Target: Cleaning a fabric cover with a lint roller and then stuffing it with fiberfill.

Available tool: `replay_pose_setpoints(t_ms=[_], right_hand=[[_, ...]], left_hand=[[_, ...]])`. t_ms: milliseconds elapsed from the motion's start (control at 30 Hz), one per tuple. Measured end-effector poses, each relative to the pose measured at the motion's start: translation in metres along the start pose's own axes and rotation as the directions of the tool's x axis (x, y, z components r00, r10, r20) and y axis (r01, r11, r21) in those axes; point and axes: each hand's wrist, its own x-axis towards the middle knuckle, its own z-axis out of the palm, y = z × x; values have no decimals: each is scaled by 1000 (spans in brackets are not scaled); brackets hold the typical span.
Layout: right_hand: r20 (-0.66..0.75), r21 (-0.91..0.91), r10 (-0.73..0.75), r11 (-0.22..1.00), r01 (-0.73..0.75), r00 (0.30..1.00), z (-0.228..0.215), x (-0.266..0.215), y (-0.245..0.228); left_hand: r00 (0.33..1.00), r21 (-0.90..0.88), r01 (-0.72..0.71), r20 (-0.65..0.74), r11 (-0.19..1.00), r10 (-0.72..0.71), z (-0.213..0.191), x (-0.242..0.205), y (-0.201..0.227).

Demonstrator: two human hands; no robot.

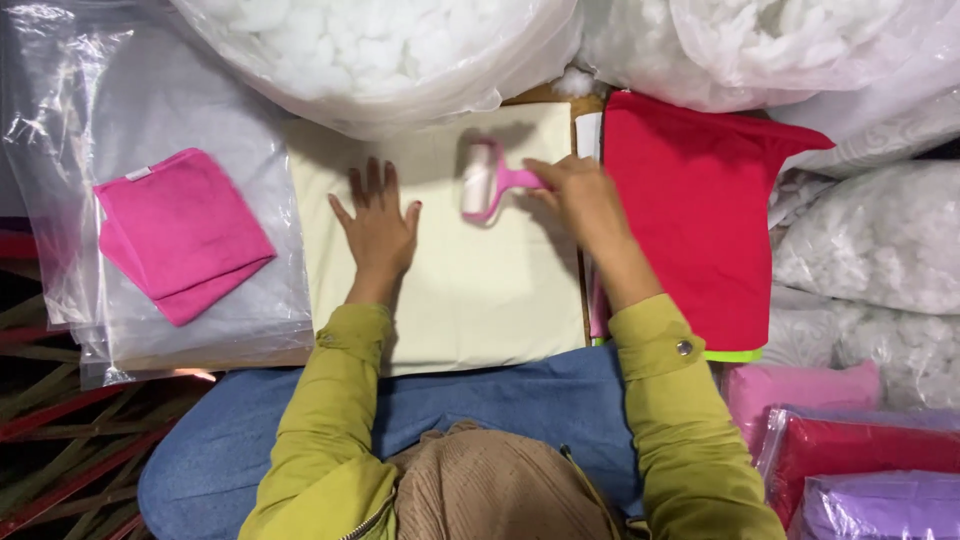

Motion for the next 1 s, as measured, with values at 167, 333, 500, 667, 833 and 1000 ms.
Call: replay_pose_setpoints(t_ms=[167,333,500,667,833,1000], right_hand=[[-144,-216,98,968,-128,985,-34,-7,60],[-181,-53,58,996,-68,982,13,14,23],[-423,-296,46,937,-186,905,-43,-9,34],[-73,-113,73,990,-81,995,-20,-26,-9],[70,-159,38,987,-27,997,-34,-54,5],[-44,-336,145,930,-151,989,-62,-96,47]], left_hand=[[993,-16,88,-81,996,-89,-21,6,-20],[997,-47,-68,-40,997,66,3,25,16],[986,85,-167,-8,982,168,-3,76,-11],[996,16,-49,-76,999,50,-2,28,10],[995,-4,11,96,1000,-11,9,-73,-16],[995,-46,73,68,996,-70,6,-118,-34]])
